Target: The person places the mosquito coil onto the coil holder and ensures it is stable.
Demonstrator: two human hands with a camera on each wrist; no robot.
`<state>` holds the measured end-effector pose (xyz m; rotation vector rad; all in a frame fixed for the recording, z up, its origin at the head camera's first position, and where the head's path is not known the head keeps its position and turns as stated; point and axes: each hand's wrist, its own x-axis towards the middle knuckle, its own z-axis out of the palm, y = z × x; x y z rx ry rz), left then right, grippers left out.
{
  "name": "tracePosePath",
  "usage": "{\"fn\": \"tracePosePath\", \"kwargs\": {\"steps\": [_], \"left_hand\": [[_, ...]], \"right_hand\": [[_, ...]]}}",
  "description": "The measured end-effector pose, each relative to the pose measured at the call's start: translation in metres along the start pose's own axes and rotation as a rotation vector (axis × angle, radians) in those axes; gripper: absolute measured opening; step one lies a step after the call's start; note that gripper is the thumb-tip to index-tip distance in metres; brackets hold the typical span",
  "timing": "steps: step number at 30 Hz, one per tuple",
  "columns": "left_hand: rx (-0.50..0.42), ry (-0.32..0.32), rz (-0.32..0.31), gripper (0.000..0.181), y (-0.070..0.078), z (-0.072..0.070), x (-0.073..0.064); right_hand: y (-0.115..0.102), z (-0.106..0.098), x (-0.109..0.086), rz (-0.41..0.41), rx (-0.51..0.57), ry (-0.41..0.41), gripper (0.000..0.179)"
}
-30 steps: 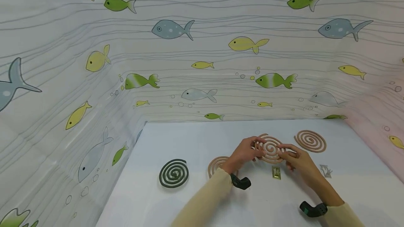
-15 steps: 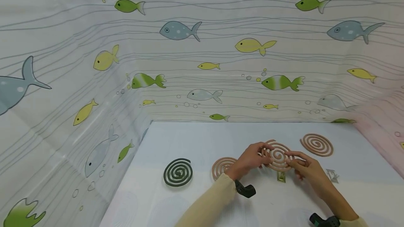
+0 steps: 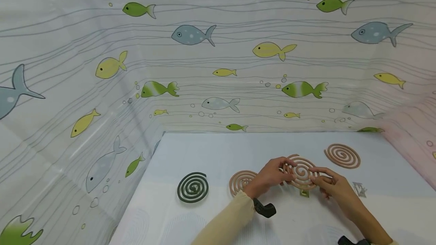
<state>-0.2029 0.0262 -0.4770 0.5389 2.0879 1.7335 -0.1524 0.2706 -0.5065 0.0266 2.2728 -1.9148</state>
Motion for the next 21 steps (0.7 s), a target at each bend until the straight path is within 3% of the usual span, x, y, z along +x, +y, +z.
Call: {"fn": "tracePosePath", "kwargs": {"steps": [10, 21], "left_hand": [[0.009, -0.042, 0.018, 0.025, -0.002, 0.0, -0.005], [0.023, -0.05, 0.021, 0.023, -0.002, 0.004, -0.01]], "right_hand": [[0.0, 0.001, -0.005, 0.055, 0.002, 0.016, 0.049], [0.009, 0.0, -0.009, 0.048, -0.003, 0.015, 0.047]]}}
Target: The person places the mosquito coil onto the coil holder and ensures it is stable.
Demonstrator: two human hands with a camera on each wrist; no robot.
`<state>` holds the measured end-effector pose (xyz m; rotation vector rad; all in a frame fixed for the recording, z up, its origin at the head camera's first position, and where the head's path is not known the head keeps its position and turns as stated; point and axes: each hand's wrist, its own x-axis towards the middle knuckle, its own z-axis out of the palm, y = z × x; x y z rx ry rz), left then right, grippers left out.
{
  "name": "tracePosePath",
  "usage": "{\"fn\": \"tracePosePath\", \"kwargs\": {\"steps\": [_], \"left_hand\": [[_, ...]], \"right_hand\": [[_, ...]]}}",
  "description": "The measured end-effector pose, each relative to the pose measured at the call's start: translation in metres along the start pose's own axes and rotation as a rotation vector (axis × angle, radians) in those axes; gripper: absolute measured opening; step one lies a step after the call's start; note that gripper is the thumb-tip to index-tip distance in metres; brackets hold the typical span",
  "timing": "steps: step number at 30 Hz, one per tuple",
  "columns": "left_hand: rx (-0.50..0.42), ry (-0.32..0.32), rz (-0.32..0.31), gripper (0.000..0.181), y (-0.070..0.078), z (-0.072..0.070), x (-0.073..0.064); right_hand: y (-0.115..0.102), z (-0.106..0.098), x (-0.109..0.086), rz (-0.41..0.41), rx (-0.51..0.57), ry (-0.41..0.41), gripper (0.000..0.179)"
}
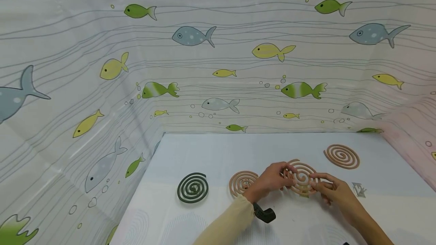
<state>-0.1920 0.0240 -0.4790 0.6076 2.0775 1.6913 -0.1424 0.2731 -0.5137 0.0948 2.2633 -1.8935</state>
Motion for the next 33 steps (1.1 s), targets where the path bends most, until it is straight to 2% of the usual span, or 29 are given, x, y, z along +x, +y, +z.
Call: {"fn": "tracePosePath", "kwargs": {"steps": [7, 13, 33], "left_hand": [[0.015, -0.023, 0.009, 0.023, -0.0042, 0.0017, -0.003], [0.043, -0.019, 0.031, 0.022, -0.0049, 0.0008, -0.0026], [0.014, -0.004, -0.009, 0.023, -0.0077, 0.0047, -0.0066]], "right_hand": [[0.0018, 0.0013, -0.0041, 0.036, -0.01, 0.004, 0.046], [0.0028, 0.0026, -0.0054, 0.021, -0.025, 0.004, 0.047], [0.0039, 0.003, -0.0094, 0.059, -0.029, -0.022, 0.049]]}}
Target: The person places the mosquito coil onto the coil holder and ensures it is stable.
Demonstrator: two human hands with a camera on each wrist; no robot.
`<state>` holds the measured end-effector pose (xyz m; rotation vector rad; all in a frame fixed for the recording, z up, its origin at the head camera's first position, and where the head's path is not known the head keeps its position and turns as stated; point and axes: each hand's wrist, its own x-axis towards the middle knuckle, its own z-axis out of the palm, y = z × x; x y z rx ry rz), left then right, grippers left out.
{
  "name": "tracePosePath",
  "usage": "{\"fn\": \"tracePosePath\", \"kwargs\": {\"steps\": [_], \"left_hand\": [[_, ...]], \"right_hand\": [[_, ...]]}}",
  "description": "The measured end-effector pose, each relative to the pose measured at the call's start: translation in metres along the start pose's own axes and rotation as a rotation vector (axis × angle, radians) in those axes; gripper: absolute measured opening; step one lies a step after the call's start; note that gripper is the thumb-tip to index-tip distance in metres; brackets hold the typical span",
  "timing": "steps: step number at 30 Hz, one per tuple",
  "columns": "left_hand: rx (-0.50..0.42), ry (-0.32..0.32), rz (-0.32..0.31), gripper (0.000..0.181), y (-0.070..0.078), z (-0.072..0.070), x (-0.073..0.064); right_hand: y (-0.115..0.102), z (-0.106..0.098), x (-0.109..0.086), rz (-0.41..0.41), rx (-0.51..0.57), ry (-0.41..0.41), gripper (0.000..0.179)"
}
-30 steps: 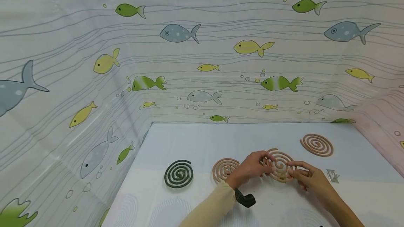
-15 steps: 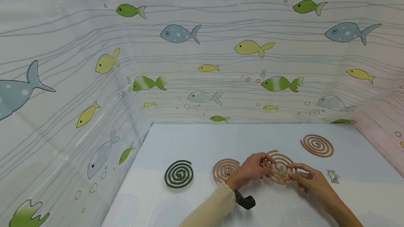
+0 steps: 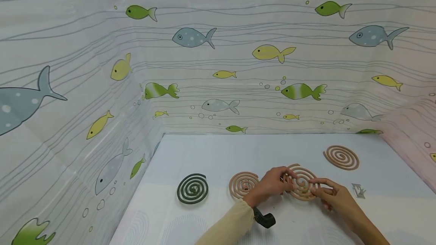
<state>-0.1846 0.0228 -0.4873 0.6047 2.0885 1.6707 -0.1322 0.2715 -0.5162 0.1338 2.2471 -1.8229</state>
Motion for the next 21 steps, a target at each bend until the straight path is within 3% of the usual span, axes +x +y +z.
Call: {"fn": "tracePosePath", "kwargs": {"steps": [9, 21], "left_hand": [[0.02, 0.003, 0.023, 0.021, -0.005, 0.005, 0.003], [0.034, 0.018, -0.003, 0.018, -0.004, 0.011, 0.002]], "right_hand": [[0.002, -0.001, -0.004, 0.009, -0.001, -0.007, 0.049], [0.005, -0.005, -0.004, -0.006, -0.004, 0.008, 0.05]]}}
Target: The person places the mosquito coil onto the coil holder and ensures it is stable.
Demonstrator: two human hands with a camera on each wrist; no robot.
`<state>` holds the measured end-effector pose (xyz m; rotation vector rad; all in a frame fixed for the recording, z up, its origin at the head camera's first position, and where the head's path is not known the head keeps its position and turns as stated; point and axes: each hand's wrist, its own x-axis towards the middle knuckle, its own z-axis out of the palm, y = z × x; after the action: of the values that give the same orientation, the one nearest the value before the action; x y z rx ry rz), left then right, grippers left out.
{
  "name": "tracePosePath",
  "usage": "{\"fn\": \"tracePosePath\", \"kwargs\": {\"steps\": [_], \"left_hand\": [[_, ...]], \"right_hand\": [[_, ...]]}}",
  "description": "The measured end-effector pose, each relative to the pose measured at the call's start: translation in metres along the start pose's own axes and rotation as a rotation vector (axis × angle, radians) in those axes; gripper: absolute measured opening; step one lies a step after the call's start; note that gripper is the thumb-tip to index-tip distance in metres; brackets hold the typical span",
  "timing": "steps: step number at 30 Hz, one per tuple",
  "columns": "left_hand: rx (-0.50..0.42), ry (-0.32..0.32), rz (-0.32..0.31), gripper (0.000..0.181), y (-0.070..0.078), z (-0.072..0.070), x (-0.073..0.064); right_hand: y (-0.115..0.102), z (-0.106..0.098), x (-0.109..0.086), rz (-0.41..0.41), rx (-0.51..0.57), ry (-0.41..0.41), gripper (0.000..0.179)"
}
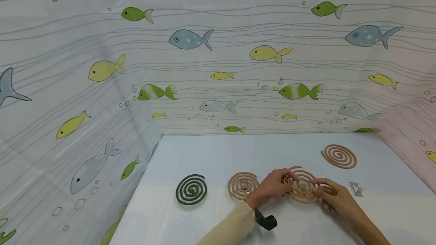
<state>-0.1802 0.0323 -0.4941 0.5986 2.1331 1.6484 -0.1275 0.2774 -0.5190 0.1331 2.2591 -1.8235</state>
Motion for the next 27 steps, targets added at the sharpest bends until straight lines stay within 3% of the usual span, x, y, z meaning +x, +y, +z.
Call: {"fn": "tracePosePath", "kwargs": {"steps": [8, 12, 17, 23, 27], "left_hand": [[-0.053, 0.097, 0.006, 0.022, -0.015, 0.012, -0.004], [-0.073, 0.137, 0.017, 0.023, -0.022, 0.018, -0.003], [-0.087, 0.149, 0.022, 0.018, -0.023, 0.02, -0.002], [-0.092, 0.125, 0.014, 0.012, -0.023, 0.021, -0.001], [-0.088, 0.169, -0.007, 0.013, -0.023, 0.023, 0.0]], "right_hand": [[0.013, -0.002, 0.006, -0.035, 0.013, 0.043, 0.05], [0.017, -0.002, 0.007, -0.012, 0.012, 0.057, 0.05], [0.016, -0.004, 0.004, 0.019, 0.012, 0.023, 0.05], [0.013, -0.008, 0.002, -0.026, 0.032, -0.022, 0.05], [0.013, -0.009, 0.002, -0.008, 0.021, -0.004, 0.05]]}}
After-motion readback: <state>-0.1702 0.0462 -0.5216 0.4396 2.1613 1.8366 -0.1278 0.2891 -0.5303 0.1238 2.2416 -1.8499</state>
